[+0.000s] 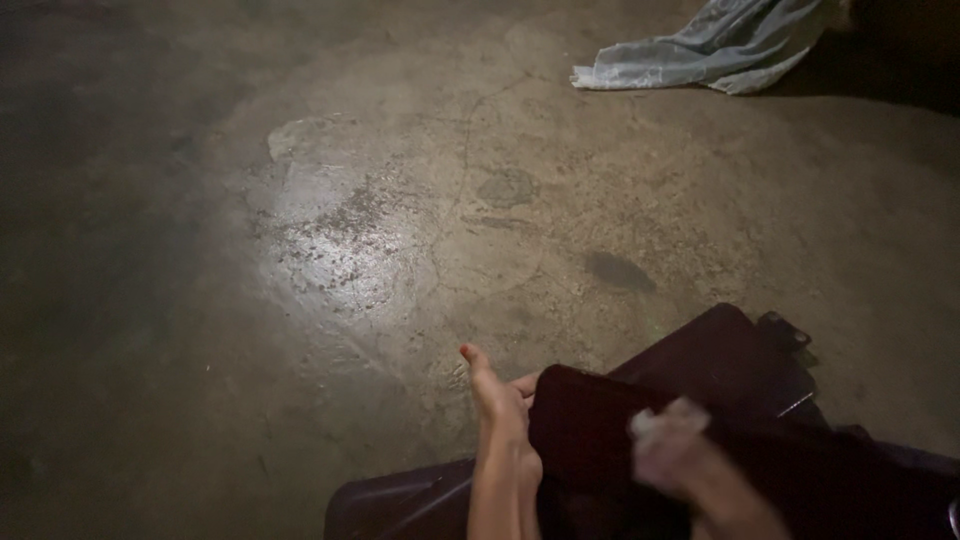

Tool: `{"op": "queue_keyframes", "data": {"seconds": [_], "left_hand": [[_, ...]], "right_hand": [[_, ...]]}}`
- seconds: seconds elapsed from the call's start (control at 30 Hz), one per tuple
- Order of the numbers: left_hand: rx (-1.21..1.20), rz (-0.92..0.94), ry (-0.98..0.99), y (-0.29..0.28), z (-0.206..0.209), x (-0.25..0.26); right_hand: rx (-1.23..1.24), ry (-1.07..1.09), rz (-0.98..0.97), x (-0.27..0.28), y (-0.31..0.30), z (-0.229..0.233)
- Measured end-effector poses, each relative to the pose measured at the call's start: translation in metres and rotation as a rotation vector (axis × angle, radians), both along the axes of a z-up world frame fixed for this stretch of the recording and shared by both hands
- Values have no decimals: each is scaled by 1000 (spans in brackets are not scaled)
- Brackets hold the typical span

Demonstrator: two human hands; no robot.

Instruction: The person wipes a maroon ceiling fan blade with a cloth, then attaches it to the fan motor housing using a screwdriver to tighten the screws. The person repeats the process for a second blade.

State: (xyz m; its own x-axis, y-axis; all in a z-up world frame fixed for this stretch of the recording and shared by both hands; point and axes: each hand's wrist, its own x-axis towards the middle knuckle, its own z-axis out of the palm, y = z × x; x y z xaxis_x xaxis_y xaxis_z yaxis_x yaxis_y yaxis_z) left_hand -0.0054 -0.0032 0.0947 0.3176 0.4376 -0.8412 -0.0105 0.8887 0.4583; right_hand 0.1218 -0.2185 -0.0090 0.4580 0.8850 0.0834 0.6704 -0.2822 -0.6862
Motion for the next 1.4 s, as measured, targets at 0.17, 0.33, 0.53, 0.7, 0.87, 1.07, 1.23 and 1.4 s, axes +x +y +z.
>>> {"op": "queue_keyframes", "data": {"seconds": [0.17,0.33,0.53,0.7,0.87,1.07,1.23,1.4], "left_hand": [[42,-15,90,-3,-16,9],[156,105,-74,-4,-34,15],[297,111,17,-3,-45,13],[443,37,217,-9,-39,17],[443,82,218,-13,-28,20],[305,32,399,-13,-21,28],[519,79,328,-22,-30,18],[509,94,317,-14,-35,13]], "right_hand": [[-44,-294,-212,3,30,26],[62,-105,-114,-53,104,34],[271,-302,156,-57,56,15],[198,-362,-138,17,-46,5],[-160,-386,-574,80,-107,14],[-225,-385,-813,53,-59,38],[-306,-8,-547,-53,61,47],[9,-280,-313,-61,55,56]]}}
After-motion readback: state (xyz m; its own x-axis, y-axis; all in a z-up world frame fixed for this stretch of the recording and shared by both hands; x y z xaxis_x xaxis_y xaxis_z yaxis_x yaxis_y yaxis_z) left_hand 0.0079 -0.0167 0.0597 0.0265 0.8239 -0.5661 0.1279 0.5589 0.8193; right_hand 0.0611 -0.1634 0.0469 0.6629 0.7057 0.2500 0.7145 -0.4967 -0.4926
